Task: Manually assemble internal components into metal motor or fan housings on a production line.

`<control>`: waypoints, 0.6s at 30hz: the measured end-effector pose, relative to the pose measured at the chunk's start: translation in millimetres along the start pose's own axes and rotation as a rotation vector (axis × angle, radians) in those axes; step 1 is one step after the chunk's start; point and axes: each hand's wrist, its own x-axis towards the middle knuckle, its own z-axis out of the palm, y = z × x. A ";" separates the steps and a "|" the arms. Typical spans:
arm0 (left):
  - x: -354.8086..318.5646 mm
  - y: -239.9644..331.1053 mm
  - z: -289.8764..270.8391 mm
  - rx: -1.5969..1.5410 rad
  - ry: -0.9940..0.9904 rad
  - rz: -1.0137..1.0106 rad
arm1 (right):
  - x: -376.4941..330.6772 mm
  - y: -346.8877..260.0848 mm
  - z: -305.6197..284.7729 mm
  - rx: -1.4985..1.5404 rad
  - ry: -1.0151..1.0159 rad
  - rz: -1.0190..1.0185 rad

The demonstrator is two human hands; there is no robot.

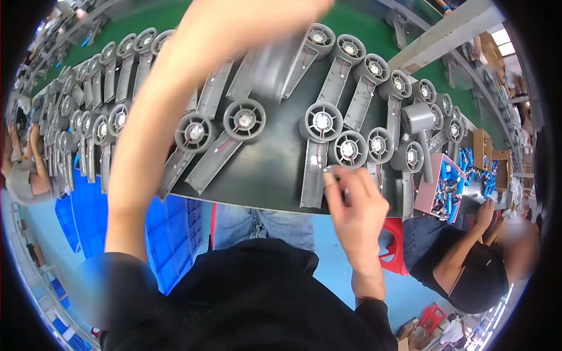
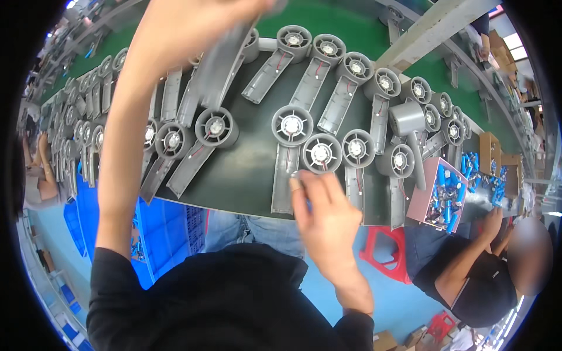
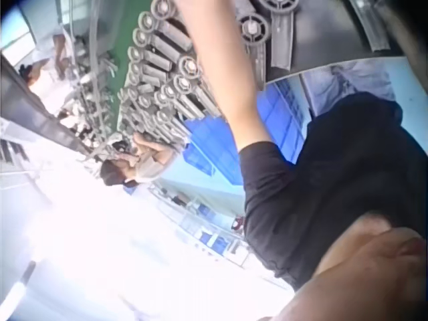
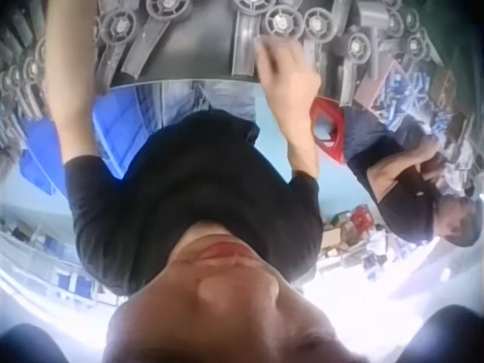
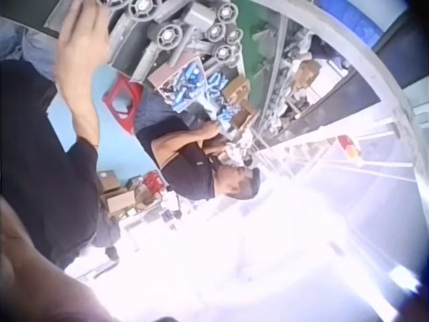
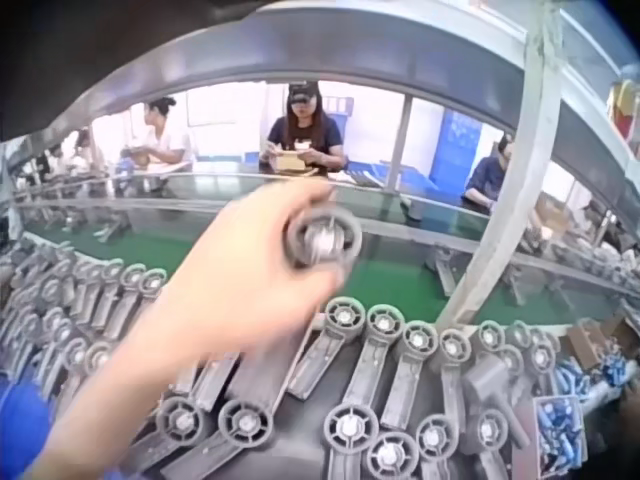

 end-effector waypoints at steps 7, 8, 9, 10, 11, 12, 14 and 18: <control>-171.6 46.9 12.3 -0.062 -0.041 -0.098 | -26.5 5.2 -38.7 0.811 0.116 0.392; -184.5 44.0 23.7 -0.054 -0.027 -0.139 | -29.2 5.2 -42.3 0.843 0.107 0.399; -193.3 37.9 32.8 -0.074 -0.027 -0.135 | -32.3 4.4 -44.1 0.874 0.098 0.407; -202.2 35.7 41.2 -0.087 -0.020 -0.171 | -33.7 2.7 -44.5 0.880 0.092 0.399; -208.3 33.8 48.3 -0.106 -0.013 -0.202 | -34.4 2.5 -43.7 0.952 0.059 0.382; -212.4 32.8 49.3 -0.103 -0.006 -0.204 | -34.5 1.8 -43.0 1.024 0.024 0.365; -216.4 29.9 50.2 -0.008 0.037 -0.087 | -32.2 -4.5 -40.8 1.066 -0.019 0.357; -222.4 42.5 11.2 -0.574 -0.035 -0.051 | -21.6 -27.1 -26.0 1.165 -0.148 0.340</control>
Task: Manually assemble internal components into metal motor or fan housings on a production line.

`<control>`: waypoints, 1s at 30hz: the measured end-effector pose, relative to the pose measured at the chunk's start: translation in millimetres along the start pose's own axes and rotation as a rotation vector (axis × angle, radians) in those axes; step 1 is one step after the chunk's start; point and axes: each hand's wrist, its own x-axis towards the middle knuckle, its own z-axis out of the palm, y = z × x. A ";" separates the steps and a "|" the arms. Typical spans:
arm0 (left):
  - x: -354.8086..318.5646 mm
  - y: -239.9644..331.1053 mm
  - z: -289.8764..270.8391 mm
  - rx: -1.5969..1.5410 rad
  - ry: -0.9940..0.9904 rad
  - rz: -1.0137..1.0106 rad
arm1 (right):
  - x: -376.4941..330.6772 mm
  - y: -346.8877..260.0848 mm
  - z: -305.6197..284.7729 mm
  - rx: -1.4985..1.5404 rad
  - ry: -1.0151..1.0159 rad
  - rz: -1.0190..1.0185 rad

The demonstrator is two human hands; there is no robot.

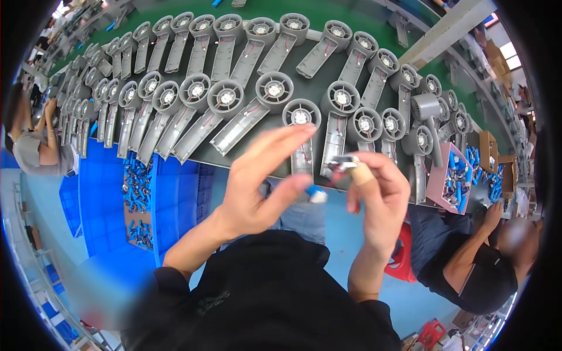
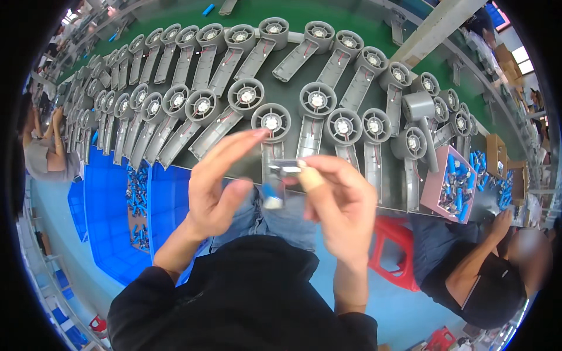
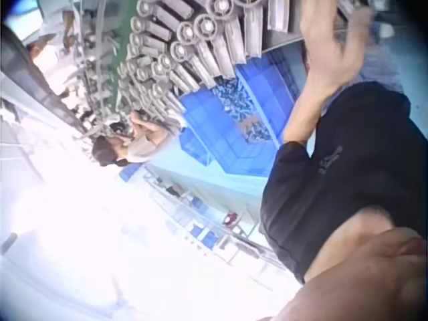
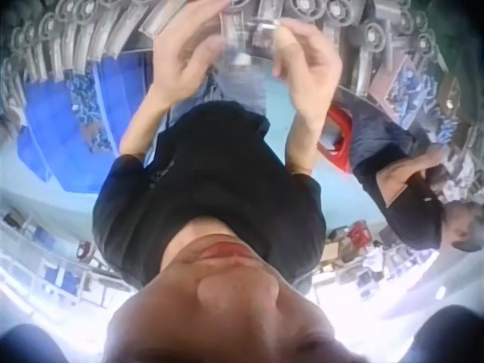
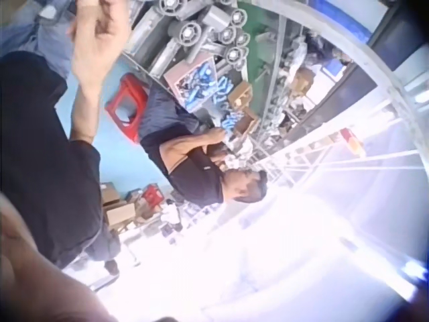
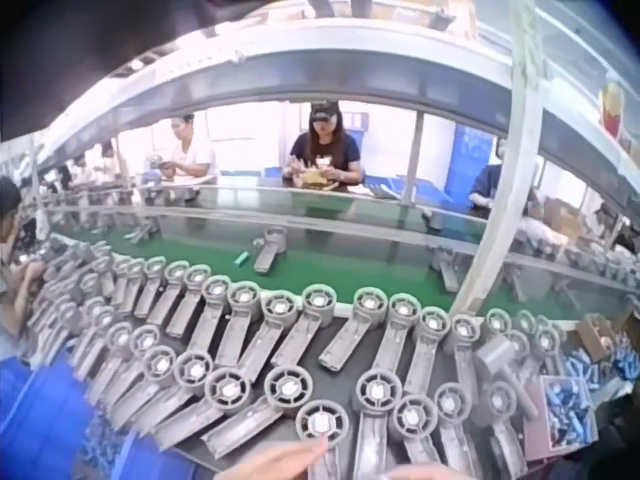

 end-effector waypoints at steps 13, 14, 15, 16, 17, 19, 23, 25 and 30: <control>-13.8 -11.9 -6.4 0.158 -0.111 -0.179 | 6.3 36.0 -3.3 -0.584 0.015 -0.233; -12.0 -7.6 0.4 0.183 -0.089 -0.185 | 6.0 39.6 -2.5 -0.603 0.023 -0.257; -10.2 -5.5 6.1 0.208 -0.067 -0.191 | 6.4 42.5 -1.2 -0.604 0.021 -0.257; -11.2 -11.7 11.4 0.310 -0.063 -0.090 | 6.3 43.9 -0.2 -0.602 0.041 -0.277; -11.4 -15.2 13.4 0.310 -0.061 -0.092 | 6.2 45.3 1.2 -0.600 0.060 -0.297; -10.3 -19.4 15.8 0.537 -0.137 0.000 | 6.3 48.6 5.1 -0.594 0.079 -0.307; -7.9 -16.5 20.4 0.286 0.021 -0.224 | 10.0 56.3 18.3 -0.571 0.080 -0.355; -6.1 -17.3 17.9 -0.080 0.144 -0.554 | 15.0 63.3 27.8 -0.585 0.083 -0.378; -4.1 -21.2 4.7 -0.465 0.095 -0.774 | 25.1 85.4 33.0 -0.641 0.116 -0.561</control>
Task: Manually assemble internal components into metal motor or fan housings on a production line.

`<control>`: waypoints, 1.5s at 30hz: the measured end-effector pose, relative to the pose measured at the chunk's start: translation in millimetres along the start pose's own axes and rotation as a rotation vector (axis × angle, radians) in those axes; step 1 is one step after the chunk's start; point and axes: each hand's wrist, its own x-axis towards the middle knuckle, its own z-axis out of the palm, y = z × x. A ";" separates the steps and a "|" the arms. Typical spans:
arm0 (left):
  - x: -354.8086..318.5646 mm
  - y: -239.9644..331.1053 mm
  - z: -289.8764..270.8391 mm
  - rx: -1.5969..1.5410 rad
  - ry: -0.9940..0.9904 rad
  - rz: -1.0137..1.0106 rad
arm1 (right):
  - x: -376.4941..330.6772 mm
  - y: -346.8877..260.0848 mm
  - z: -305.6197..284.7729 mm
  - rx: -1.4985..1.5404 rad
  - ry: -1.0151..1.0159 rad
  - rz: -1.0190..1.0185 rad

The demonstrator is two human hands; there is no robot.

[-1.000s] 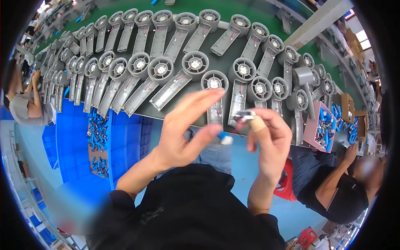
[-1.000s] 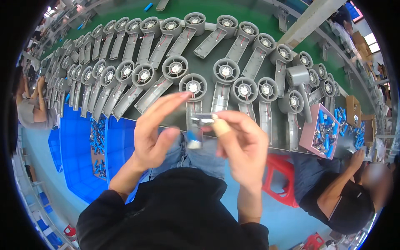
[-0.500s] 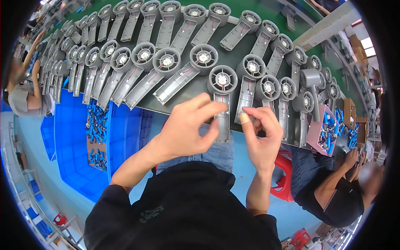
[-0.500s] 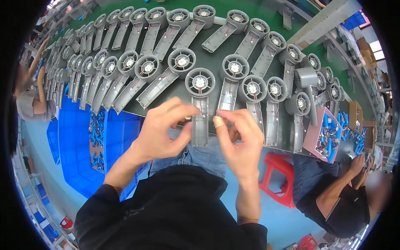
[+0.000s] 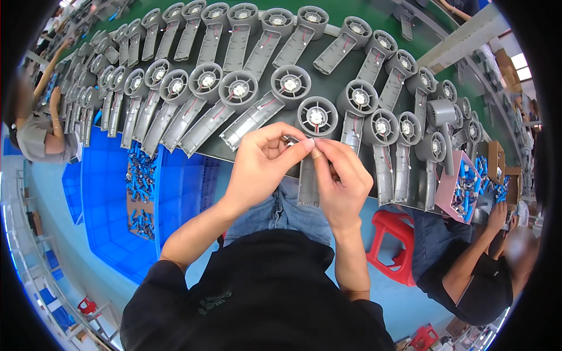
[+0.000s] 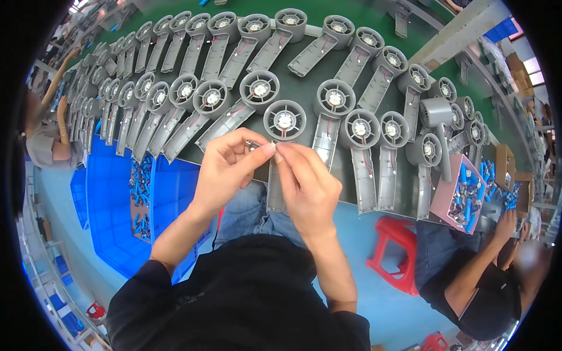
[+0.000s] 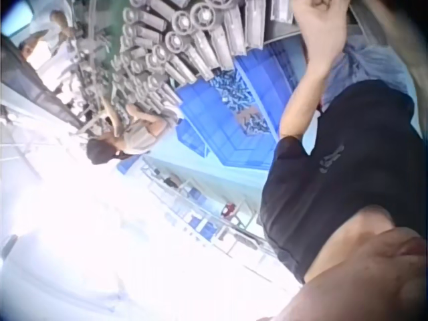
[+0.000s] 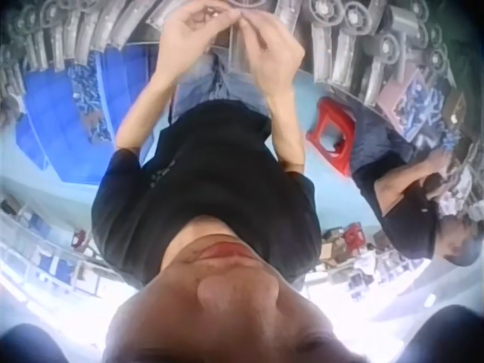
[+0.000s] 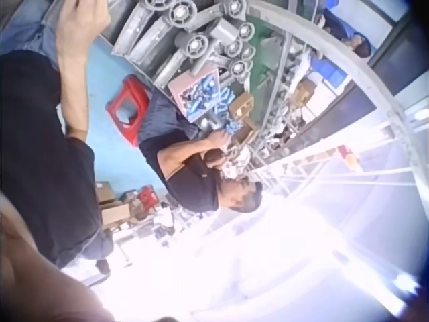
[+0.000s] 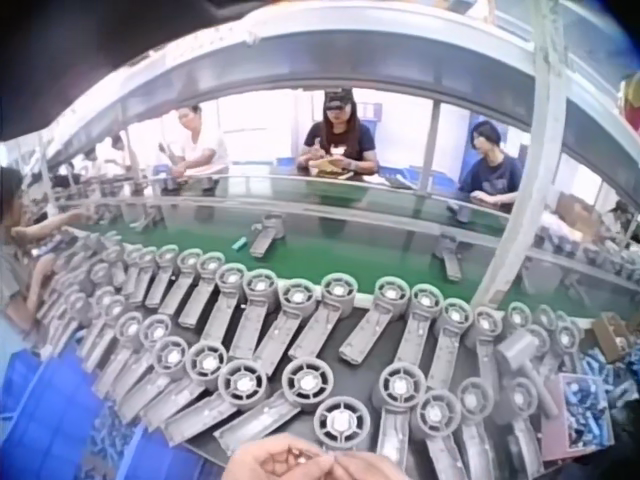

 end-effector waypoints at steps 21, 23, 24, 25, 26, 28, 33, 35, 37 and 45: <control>-12.4 -28.4 -16.8 0.173 -0.065 0.449 | 5.5 -6.3 5.5 0.072 -0.055 0.081; -9.9 -26.9 -22.6 0.163 -0.104 0.439 | 5.8 -7.1 4.1 0.097 -0.064 0.117; -8.9 -26.3 -24.9 0.155 -0.142 0.429 | 6.1 -7.2 3.9 0.102 -0.068 0.118; -7.8 -26.3 -26.5 0.154 -0.141 0.429 | 6.6 -6.9 3.7 0.107 -0.073 0.116; -6.8 -26.7 -27.8 0.157 -0.140 0.446 | 7.0 -6.6 3.6 0.107 -0.074 0.116; -4.5 -28.9 -30.0 0.160 -0.136 0.463 | 7.5 -6.1 3.6 0.105 -0.083 0.107; -0.2 -27.7 -36.0 0.185 -0.189 0.477 | 12.2 -4.6 -2.7 0.062 -0.151 0.078; 1.0 -23.6 -38.7 0.253 -0.195 0.485 | 13.7 -2.5 -4.1 0.040 -0.170 0.031; 1.3 -20.4 -38.9 0.321 -0.202 0.493 | 14.3 -1.8 -4.9 0.026 -0.190 0.036; 3.0 -17.2 -39.0 0.558 -0.175 0.663 | 15.1 -2.6 -4.3 -0.007 -0.170 0.034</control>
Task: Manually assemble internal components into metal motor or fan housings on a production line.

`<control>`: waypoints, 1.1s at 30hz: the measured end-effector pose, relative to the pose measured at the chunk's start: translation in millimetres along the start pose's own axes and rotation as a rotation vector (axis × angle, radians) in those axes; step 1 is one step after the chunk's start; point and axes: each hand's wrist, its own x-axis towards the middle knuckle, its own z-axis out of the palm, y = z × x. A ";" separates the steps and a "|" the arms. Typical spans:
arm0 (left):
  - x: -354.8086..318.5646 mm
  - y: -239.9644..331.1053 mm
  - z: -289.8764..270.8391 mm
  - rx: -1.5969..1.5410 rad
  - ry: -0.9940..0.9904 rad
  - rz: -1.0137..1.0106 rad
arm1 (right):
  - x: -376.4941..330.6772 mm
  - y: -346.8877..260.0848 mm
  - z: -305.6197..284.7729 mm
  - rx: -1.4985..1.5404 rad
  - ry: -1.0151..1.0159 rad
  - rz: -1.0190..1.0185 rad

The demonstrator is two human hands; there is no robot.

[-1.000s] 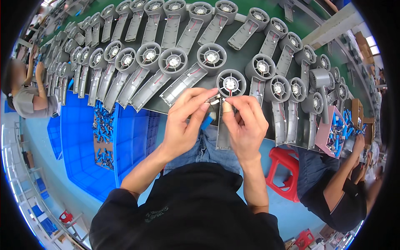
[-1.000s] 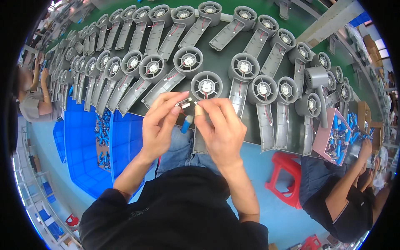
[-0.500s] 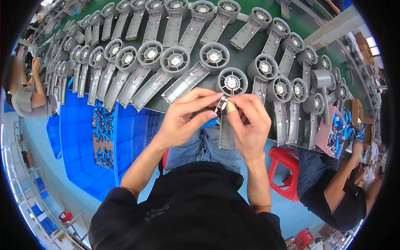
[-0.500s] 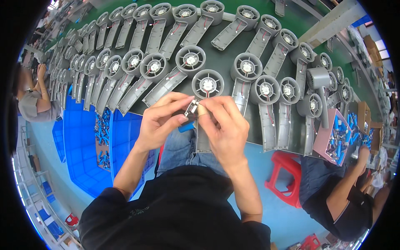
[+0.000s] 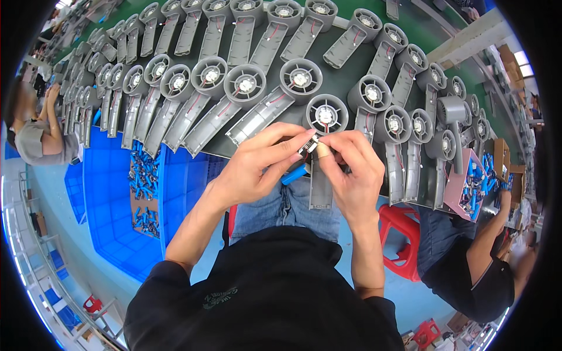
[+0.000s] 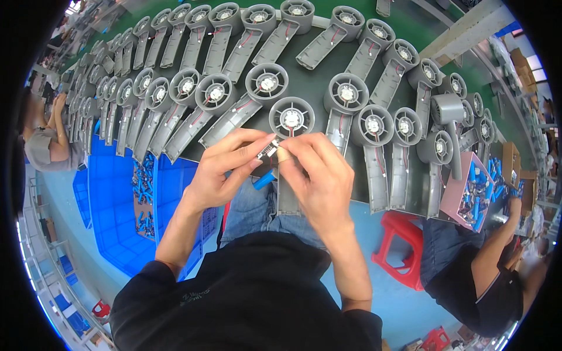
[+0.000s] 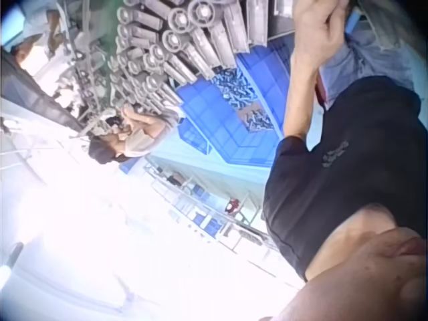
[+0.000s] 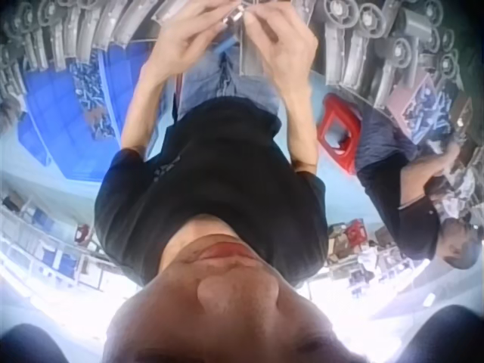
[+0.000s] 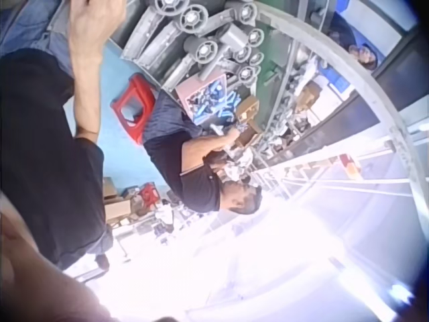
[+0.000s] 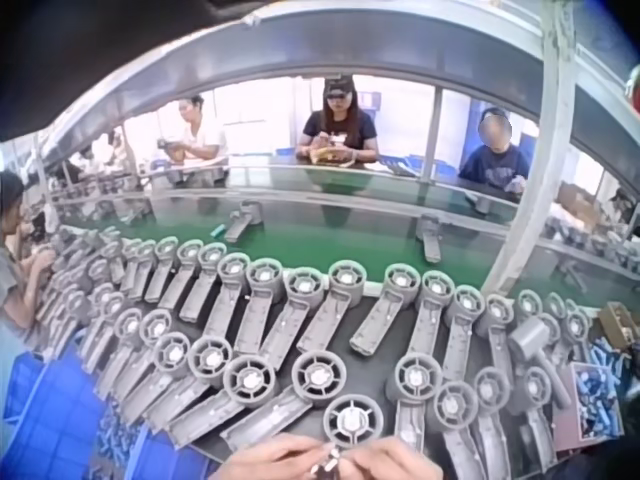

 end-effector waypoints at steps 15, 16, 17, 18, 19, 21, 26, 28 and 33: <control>-5.0 -5.1 9.6 0.008 0.104 0.024 | 2.7 4.0 8.3 0.021 0.063 -0.097; -5.0 -5.6 8.9 0.006 0.104 0.022 | 3.3 6.4 6.7 -0.017 0.032 -0.140; -4.3 -6.0 7.2 0.020 0.083 0.038 | 4.1 7.6 6.0 -0.018 0.030 -0.138; -3.9 -6.3 5.6 0.033 0.063 0.054 | 5.4 8.1 5.2 -0.041 0.016 -0.167; -3.4 -6.6 4.0 0.033 0.064 0.053 | 7.1 8.4 4.2 -0.064 0.003 -0.196; -2.4 -6.8 1.5 0.009 0.023 0.036 | 11.0 7.2 0.6 -0.089 -0.012 -0.226; 0.8 -6.9 -1.6 -0.018 -0.001 0.022 | 16.3 10.5 0.4 -0.119 -0.020 -0.317; 0.8 -6.7 -2.4 -0.022 -0.003 0.018 | 18.2 9.7 -0.3 -0.117 -0.033 -0.345; 3.1 -0.9 -8.7 -0.067 -0.072 -0.040 | 22.6 12.7 -4.9 -0.127 -0.064 -0.409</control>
